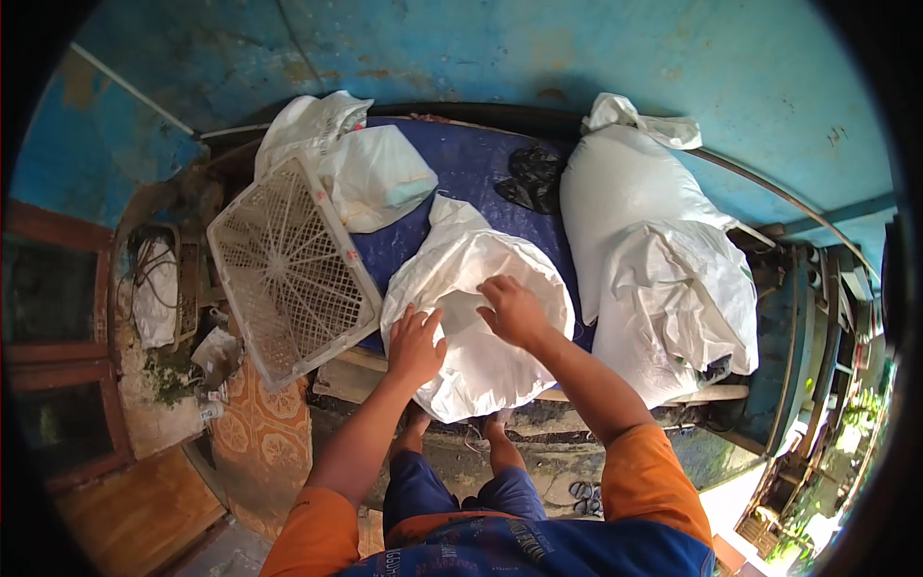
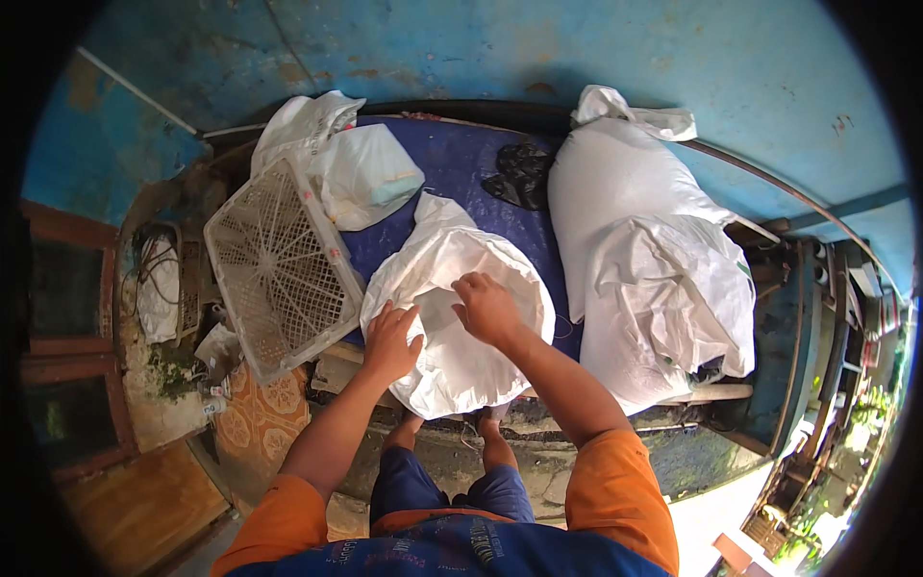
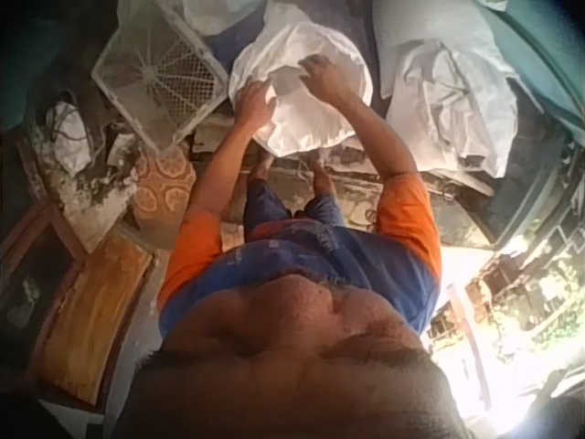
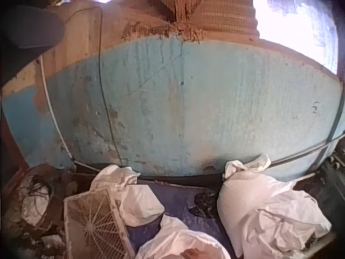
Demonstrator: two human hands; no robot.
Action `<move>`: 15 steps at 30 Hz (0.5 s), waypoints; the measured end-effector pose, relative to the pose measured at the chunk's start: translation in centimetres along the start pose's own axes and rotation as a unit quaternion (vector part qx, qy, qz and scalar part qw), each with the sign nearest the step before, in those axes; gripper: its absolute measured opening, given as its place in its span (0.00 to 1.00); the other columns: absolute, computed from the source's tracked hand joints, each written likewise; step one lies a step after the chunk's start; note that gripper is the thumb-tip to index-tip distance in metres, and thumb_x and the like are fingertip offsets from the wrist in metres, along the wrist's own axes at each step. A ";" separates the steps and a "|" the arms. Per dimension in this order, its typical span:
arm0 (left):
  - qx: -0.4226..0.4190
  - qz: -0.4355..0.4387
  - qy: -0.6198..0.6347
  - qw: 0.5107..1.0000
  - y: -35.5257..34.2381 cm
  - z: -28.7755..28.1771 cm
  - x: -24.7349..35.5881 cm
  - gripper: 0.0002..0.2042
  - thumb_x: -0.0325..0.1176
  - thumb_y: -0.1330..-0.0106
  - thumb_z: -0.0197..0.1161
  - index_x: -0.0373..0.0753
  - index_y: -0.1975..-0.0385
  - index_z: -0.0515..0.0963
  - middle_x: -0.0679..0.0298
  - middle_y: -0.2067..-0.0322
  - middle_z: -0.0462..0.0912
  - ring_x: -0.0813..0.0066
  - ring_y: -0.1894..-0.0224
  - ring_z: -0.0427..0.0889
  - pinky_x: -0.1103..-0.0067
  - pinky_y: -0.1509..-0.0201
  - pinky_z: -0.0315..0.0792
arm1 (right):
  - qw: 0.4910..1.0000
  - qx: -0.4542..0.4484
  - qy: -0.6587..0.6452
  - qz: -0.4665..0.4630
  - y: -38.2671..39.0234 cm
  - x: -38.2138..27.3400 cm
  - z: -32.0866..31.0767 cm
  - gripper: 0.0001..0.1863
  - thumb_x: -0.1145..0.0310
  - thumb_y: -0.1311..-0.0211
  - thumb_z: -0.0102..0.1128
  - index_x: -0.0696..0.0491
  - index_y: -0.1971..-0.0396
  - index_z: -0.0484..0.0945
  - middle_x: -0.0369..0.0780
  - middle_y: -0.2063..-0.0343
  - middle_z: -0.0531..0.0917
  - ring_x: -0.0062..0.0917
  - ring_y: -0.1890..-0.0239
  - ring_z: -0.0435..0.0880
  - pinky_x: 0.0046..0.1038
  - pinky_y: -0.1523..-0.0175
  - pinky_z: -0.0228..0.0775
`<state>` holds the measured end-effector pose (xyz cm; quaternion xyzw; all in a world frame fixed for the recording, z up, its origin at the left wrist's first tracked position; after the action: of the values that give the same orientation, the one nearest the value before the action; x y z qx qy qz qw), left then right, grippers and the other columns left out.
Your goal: The person uses a small metal bowl to scoop grains from one large white sack and transfer them into another smaller white sack.
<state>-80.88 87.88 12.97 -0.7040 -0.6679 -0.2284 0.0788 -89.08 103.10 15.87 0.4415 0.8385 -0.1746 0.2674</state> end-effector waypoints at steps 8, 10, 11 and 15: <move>0.089 0.016 0.097 0.991 5.8 -0.8 1.5 0.25 0.31 0.45 0.64 0.37 0.45 0.71 0.47 0.47 0.70 0.44 0.39 0.64 0.55 0.37 0.59 | 0.978 0.184 -0.027 0.100 12.4 -1.2 -9.1 0.21 0.71 0.47 0.65 0.53 0.50 0.75 0.45 0.54 0.77 0.40 0.52 0.77 0.35 0.48 0.73; 0.062 0.008 0.098 0.993 8.2 0.3 1.5 0.26 0.35 0.45 0.64 0.39 0.44 0.71 0.48 0.45 0.70 0.44 0.37 0.62 0.56 0.36 0.57 | 0.953 0.249 -0.001 0.175 15.8 0.7 -12.1 0.23 0.71 0.48 0.65 0.54 0.50 0.75 0.47 0.52 0.76 0.43 0.47 0.73 0.37 0.43 0.67; 0.044 -0.004 0.088 0.995 9.4 0.5 1.4 0.26 0.36 0.44 0.64 0.40 0.44 0.71 0.49 0.45 0.70 0.44 0.36 0.62 0.56 0.35 0.57 | 0.937 0.287 0.029 0.198 17.4 1.8 -13.6 0.23 0.72 0.48 0.65 0.54 0.49 0.74 0.49 0.50 0.74 0.45 0.45 0.71 0.39 0.41 0.64; 0.005 -0.017 0.104 0.994 12.7 2.3 1.1 0.26 0.39 0.44 0.65 0.41 0.44 0.72 0.50 0.44 0.70 0.44 0.35 0.61 0.56 0.35 0.56 | 0.829 0.394 0.223 0.328 23.5 7.9 -21.3 0.39 0.68 0.52 0.67 0.50 0.37 0.63 0.54 0.38 0.58 0.51 0.35 0.56 0.53 0.33 0.44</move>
<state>-67.94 88.62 13.91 -0.6643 -0.6695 -0.2979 0.1473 -79.46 132.33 26.72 0.7855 0.5411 -0.2889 -0.0818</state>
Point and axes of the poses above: each hand's wrist, its own y-axis away from the middle knuckle, its own z-axis out of the palm, x = y × z, the point moved 8 cm from there along -y, towards the middle knuckle
